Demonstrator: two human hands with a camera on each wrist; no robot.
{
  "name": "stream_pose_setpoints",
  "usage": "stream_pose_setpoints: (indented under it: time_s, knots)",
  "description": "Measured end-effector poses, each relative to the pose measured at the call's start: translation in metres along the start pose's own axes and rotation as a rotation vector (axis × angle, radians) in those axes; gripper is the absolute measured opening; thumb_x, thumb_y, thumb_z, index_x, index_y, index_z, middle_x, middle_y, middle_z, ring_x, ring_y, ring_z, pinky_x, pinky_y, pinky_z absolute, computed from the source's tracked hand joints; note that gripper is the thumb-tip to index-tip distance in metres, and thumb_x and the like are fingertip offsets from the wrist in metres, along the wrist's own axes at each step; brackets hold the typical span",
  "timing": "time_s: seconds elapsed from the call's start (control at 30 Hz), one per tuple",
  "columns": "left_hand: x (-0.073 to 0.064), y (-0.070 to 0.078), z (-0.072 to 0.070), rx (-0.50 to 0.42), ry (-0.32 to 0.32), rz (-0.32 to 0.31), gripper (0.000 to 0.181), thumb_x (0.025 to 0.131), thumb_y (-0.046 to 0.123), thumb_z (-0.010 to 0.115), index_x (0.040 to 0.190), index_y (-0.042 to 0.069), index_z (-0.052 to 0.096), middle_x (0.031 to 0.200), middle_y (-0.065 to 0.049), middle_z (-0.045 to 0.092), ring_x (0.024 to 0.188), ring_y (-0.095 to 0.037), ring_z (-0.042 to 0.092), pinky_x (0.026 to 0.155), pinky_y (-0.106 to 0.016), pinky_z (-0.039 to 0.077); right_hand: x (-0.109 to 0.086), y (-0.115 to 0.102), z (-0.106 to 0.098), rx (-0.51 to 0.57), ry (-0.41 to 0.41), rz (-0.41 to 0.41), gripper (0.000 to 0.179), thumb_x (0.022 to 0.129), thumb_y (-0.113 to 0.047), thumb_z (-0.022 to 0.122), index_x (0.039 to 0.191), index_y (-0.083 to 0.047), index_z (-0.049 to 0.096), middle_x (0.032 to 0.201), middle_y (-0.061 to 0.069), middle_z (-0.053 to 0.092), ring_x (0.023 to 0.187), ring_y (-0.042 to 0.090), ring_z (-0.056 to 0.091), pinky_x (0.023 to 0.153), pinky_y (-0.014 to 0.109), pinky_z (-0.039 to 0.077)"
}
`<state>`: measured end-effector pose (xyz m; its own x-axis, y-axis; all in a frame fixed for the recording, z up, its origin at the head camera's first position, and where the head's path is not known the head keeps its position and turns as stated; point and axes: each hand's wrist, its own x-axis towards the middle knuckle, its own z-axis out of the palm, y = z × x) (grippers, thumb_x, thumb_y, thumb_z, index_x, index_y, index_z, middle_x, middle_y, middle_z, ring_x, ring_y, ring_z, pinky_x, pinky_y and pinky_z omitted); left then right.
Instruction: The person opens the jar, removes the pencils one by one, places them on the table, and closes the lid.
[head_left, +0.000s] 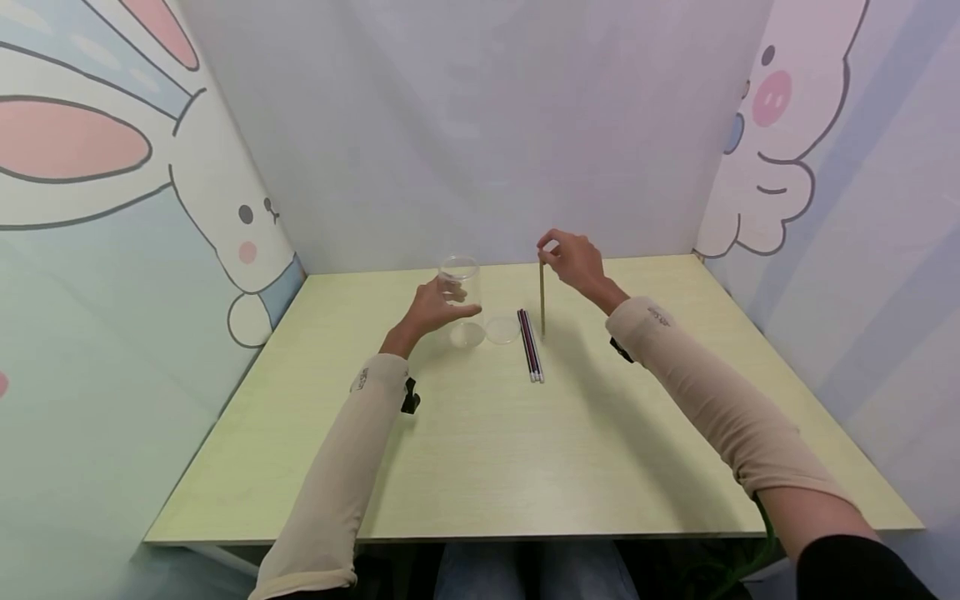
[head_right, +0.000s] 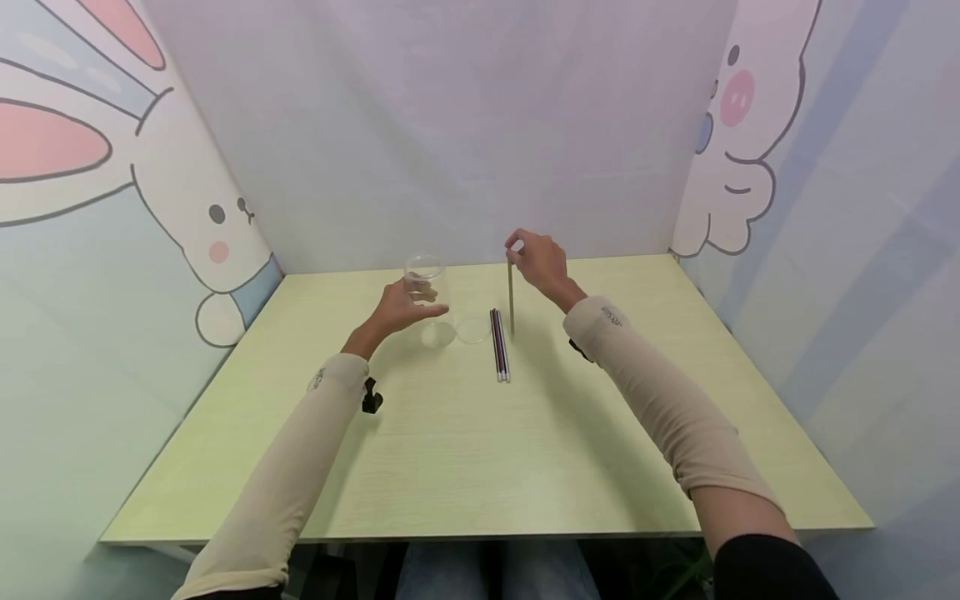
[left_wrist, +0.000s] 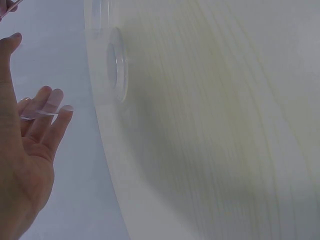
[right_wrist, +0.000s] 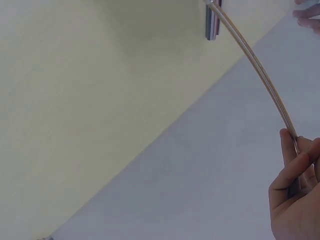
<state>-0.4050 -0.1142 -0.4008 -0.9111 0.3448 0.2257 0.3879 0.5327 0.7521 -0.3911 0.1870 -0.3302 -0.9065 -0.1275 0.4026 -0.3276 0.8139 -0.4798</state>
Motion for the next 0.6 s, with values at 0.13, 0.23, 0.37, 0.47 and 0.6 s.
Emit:
stream_pose_setpoints:
  time_s: [0.13,0.23,0.37,0.47,0.6]
  knots:
    - [-0.001,0.001,0.000,0.001,-0.004,-0.001,0.086,0.066,0.057,0.081,0.125,0.002,0.054,0.112,-0.007,0.067,0.109,-0.025,0.063,0.088,-0.041,0.051,-0.005,0.003,0.007,-0.013,-0.016,0.019,0.021,0.097,-0.033,0.058,0.112,-0.021,0.065,0.099,0.007,0.073,0.064,0.017,0.065,0.045,0.031,0.043]
    - [-0.002,0.002,-0.002,-0.006,-0.009,-0.003,0.085,0.067,0.055,0.081,0.127,0.001,0.053,0.113,-0.008,0.066,0.110,-0.025,0.062,0.089,-0.041,0.051,-0.008,0.004,0.012,-0.012,-0.019,0.027,0.019,0.096,-0.030,0.059,0.112,-0.021,0.066,0.098,0.007,0.073,0.061,0.017,0.065,0.044,0.030,0.043]
    - [-0.003,0.002,-0.004,-0.008,-0.011,-0.001,0.082,0.069,0.053,0.081,0.128,0.004,0.052,0.115,-0.009,0.066,0.111,-0.025,0.062,0.090,-0.042,0.050,-0.011,0.006,0.021,-0.002,-0.036,0.034,0.018,0.095,-0.025,0.061,0.112,-0.019,0.066,0.096,0.006,0.073,0.063,0.017,0.066,0.044,0.031,0.043]
    - [-0.004,0.001,-0.004,-0.007,-0.009,0.000,0.081,0.069,0.052,0.082,0.127,0.004,0.052,0.114,-0.009,0.066,0.110,-0.025,0.062,0.090,-0.042,0.050,-0.013,0.009,0.027,-0.003,-0.052,0.045,0.019,0.095,-0.025,0.061,0.113,-0.019,0.067,0.096,0.006,0.073,0.066,0.017,0.067,0.045,0.030,0.043]
    - [-0.002,0.000,-0.004,-0.005,-0.010,0.009,0.081,0.067,0.054,0.082,0.125,0.005,0.053,0.113,-0.009,0.066,0.109,-0.024,0.063,0.089,-0.042,0.051,-0.017,0.013,0.035,-0.001,-0.072,0.069,0.021,0.095,-0.024,0.062,0.113,-0.017,0.067,0.096,0.007,0.073,0.067,0.018,0.067,0.045,0.031,0.043]
